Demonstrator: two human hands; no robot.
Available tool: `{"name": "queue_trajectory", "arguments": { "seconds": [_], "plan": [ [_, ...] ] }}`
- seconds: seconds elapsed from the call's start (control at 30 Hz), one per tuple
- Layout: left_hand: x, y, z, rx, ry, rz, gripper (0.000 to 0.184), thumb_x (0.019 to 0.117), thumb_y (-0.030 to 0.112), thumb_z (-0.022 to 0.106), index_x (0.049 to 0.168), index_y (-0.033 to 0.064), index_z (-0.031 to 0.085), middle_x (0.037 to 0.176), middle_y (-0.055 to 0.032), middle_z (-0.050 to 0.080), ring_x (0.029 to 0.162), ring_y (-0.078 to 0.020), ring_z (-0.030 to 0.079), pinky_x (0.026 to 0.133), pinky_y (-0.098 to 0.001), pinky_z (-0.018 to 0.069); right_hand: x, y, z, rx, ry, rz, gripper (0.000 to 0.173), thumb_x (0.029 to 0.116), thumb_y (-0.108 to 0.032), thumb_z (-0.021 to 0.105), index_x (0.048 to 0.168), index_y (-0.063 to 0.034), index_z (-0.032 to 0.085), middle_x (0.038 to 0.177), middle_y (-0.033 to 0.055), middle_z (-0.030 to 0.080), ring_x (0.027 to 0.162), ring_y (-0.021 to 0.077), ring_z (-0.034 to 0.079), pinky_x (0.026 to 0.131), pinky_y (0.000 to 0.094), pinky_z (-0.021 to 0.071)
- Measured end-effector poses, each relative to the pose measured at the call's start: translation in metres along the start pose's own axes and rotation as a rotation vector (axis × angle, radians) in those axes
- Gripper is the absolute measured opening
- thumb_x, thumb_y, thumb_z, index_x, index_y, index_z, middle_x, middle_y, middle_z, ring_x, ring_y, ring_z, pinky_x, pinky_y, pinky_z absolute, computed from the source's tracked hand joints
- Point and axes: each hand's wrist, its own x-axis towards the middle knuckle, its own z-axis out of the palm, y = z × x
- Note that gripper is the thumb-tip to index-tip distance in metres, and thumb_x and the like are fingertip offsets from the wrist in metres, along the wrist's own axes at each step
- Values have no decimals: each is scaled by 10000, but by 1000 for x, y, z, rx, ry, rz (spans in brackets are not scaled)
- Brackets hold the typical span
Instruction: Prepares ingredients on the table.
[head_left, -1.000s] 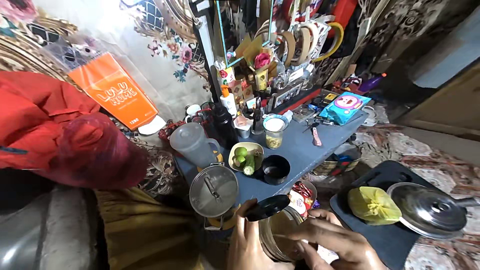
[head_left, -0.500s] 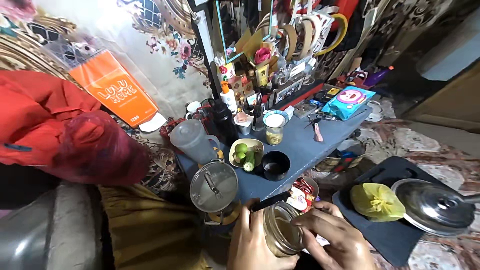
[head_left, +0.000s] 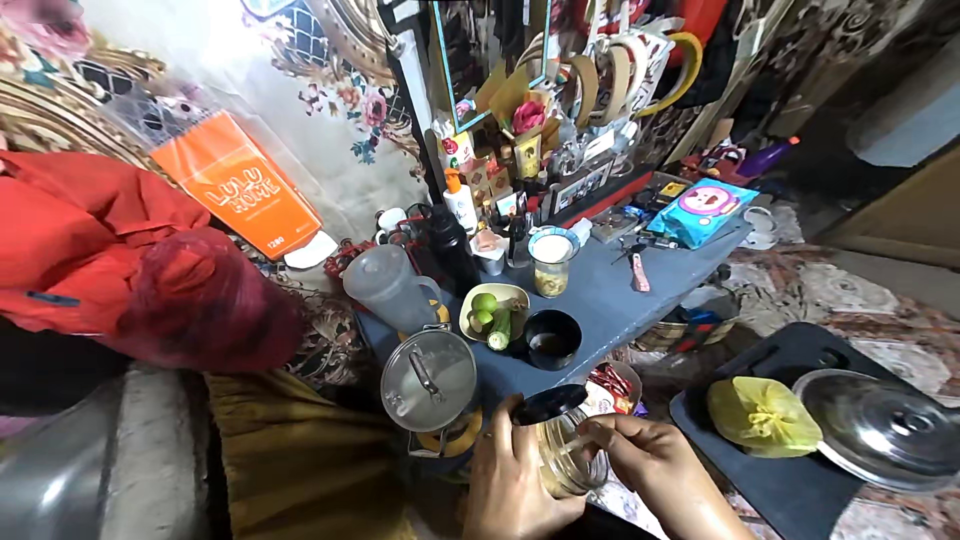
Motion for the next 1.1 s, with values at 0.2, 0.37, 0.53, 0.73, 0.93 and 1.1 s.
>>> {"name": "queue_trajectory", "arguments": {
  "seconds": [0.2,0.37,0.53,0.73,0.93,1.1],
  "plan": [
    [16,-9,20,-42,114,-41,973,475,628,873,1247,66,688,1406,-209,575,1111,-286,675,872,-400,592,24,-11,1,40,76,31,243,977,-98,543,906,-65,773,733,-25,737,472,-13,514,433,159,394],
    [36,-7,25,-90,131,-123,1000,509,614,891,1318,76,651,1440,-202,538,1162,-276,647,916,-388,580,48,-26,-4,88,120,65,263,1019,-81,527,923,-35,768,729,3,732,455,4,477,421,167,358],
    [58,1,28,-118,97,-247,1045,517,592,899,1382,83,608,1433,-229,523,1130,-277,660,890,-378,590,67,-33,-9,106,147,52,259,1024,-70,525,934,-23,764,723,9,727,466,16,488,436,173,374],
    [79,4,30,-108,37,-378,1106,533,585,907,1449,85,541,1468,-233,484,1136,-273,656,881,-369,589,85,-40,-15,109,173,55,270,1034,-74,520,931,-22,764,742,22,734,461,30,483,433,182,370],
    [94,4,34,-124,-17,-437,1093,541,582,906,1455,111,535,1486,-220,469,1108,-265,662,879,-370,586,107,-39,-20,118,196,64,273,1047,-74,516,948,-5,761,763,37,743,460,39,481,434,186,369],
    [107,4,39,-130,-59,-461,1099,550,591,895,1474,129,519,1497,-205,462,1132,-258,651,900,-369,580,122,-40,-25,107,226,83,276,1054,-79,510,957,1,756,763,38,736,476,49,492,446,192,381]
  ]
}}
